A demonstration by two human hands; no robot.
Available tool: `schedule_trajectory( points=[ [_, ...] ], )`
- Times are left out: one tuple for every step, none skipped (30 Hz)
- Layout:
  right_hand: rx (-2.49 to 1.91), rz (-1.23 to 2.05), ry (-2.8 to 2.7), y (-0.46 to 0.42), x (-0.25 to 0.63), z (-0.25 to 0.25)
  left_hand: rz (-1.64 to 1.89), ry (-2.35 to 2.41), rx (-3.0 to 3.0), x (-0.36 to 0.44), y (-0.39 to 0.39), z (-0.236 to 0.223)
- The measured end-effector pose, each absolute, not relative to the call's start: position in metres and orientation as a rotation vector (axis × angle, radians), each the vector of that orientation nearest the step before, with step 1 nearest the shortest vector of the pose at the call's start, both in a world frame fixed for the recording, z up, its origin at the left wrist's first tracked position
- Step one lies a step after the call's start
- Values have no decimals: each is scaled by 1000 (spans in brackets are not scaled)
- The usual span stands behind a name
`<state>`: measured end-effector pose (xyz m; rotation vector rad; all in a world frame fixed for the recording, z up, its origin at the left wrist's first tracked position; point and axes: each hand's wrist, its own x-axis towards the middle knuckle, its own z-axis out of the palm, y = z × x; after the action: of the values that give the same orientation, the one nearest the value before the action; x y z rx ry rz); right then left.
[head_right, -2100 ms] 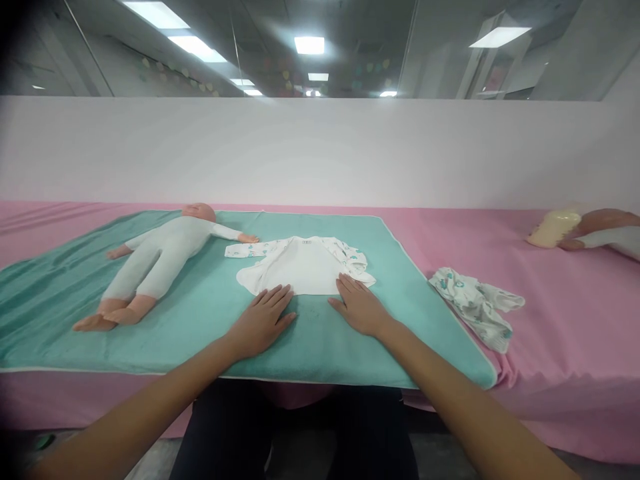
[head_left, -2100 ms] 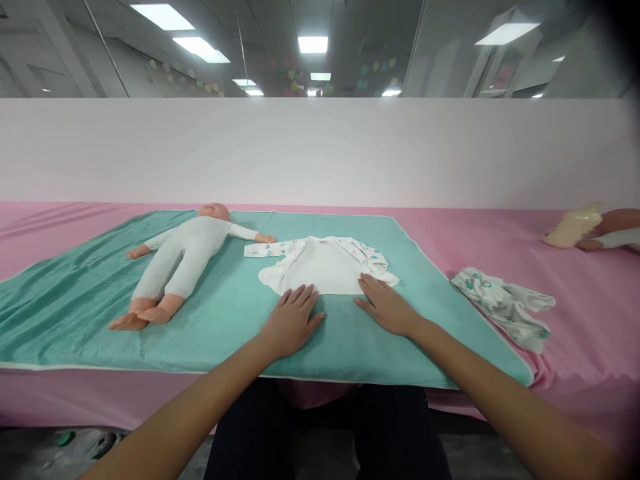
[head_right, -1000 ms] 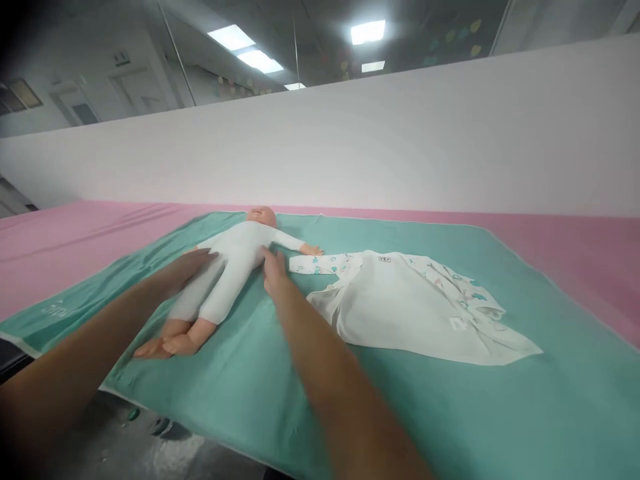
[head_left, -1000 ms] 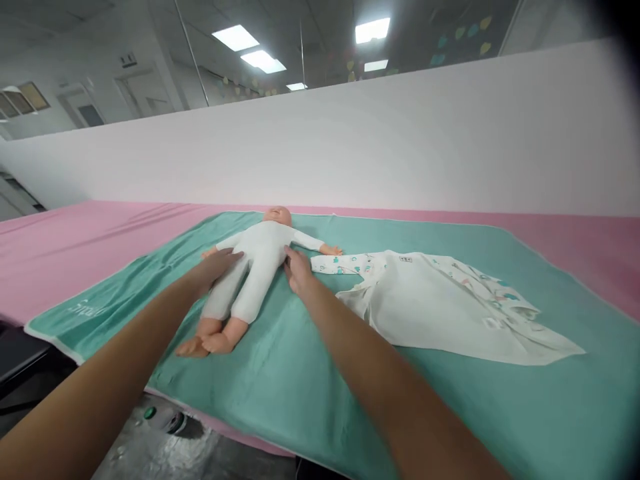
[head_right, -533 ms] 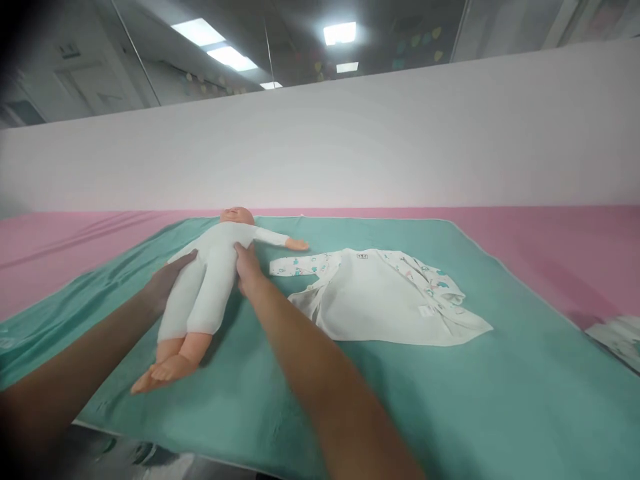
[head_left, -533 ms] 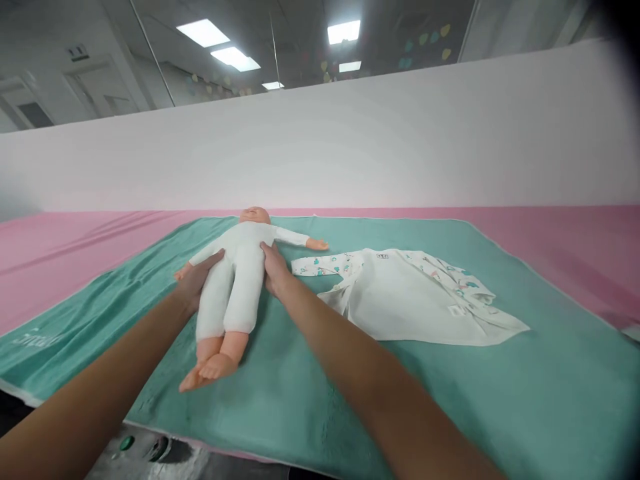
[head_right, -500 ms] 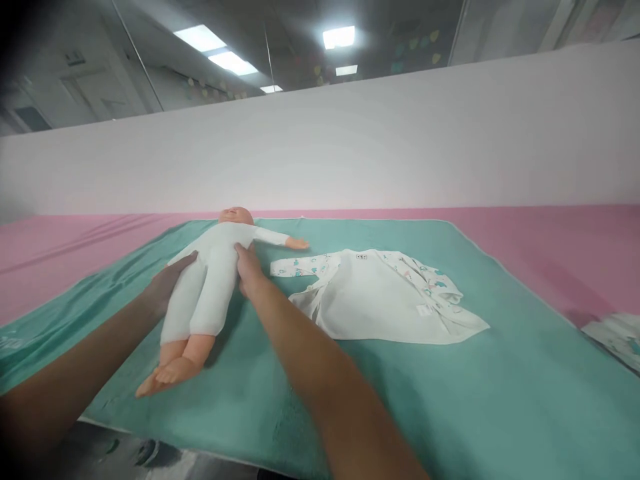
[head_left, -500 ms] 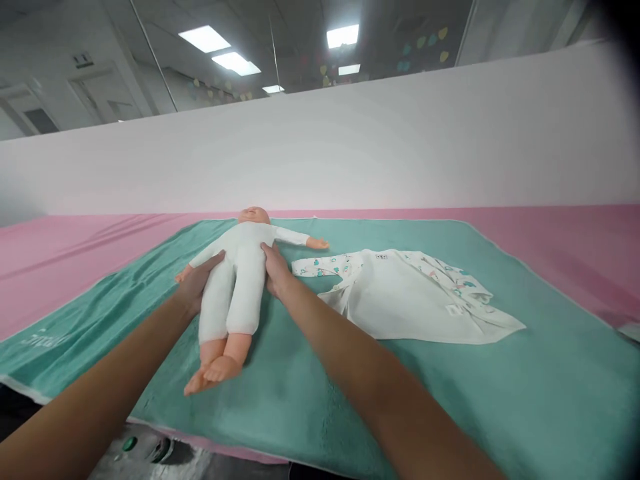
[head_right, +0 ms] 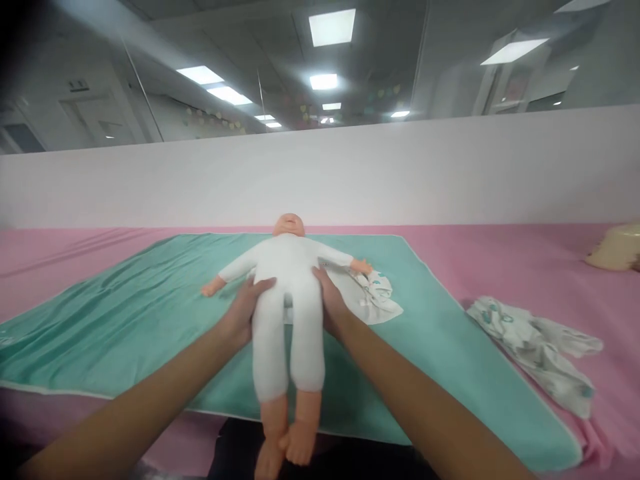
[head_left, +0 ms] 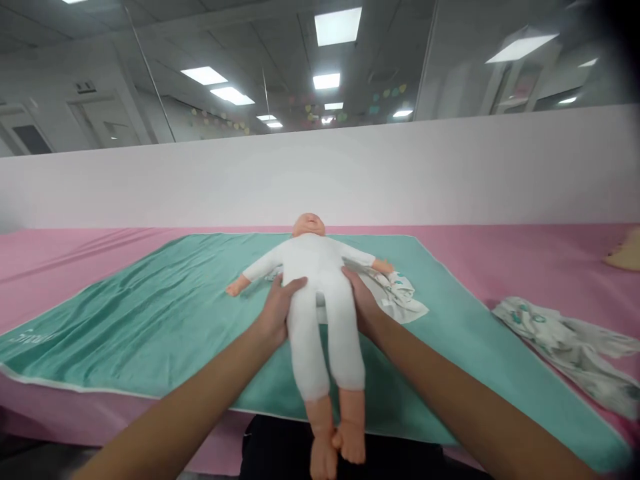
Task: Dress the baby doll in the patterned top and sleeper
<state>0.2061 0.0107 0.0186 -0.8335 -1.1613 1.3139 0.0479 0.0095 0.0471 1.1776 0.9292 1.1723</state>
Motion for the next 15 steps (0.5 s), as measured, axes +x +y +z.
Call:
schedule_trajectory(
  points=[
    [-912, 1258, -1187, 2, 223, 16, 1151, 908, 1148, 63, 5, 42],
    [-980, 1205, -1204, -5, 238, 13, 1127, 891, 1111, 76, 2, 37],
    [-1034, 1165, -1212, -11, 251, 10, 1103, 874, 1073, 88, 0, 32],
    [-1069, 1143, -1216, -15, 262, 6, 1074, 872, 1050, 97, -2, 27],
    [-1092, 1138, -1214, -18, 271, 2, 1047, 868, 1036, 106, -2, 23],
    [-1105, 1148, -1211, -20, 278, -2, 1024, 861, 1029, 113, -2, 19],
    [-1116, 1162, -1212, -21, 285, -6, 1006, 857, 1024, 119, -2, 15],
    [-1130, 1174, -1215, -22, 291, -9, 988, 853, 1021, 123, -1, 12],
    [-1144, 1181, -1223, -21, 295, -12, 972, 851, 1016, 127, 0, 9],
    [-1156, 1184, -1230, -21, 299, -15, 960, 850, 1008, 131, 1, 6],
    [-1165, 1182, -1231, -20, 302, -17, 950, 851, 1000, 133, 2, 4],
    [-1171, 1176, -1225, -19, 305, -19, 935, 857, 994, 134, 3, 2],
    [-1176, 1165, -1215, -18, 307, -20, 919, 864, 999, 134, 4, 1],
    [-1180, 1153, -1205, -17, 310, -21, 900, 881, 1018, 134, 6, 1],
    [-1185, 1133, -1200, -15, 312, -23, 870, 913, 1057, 132, 9, 3]
  ],
)
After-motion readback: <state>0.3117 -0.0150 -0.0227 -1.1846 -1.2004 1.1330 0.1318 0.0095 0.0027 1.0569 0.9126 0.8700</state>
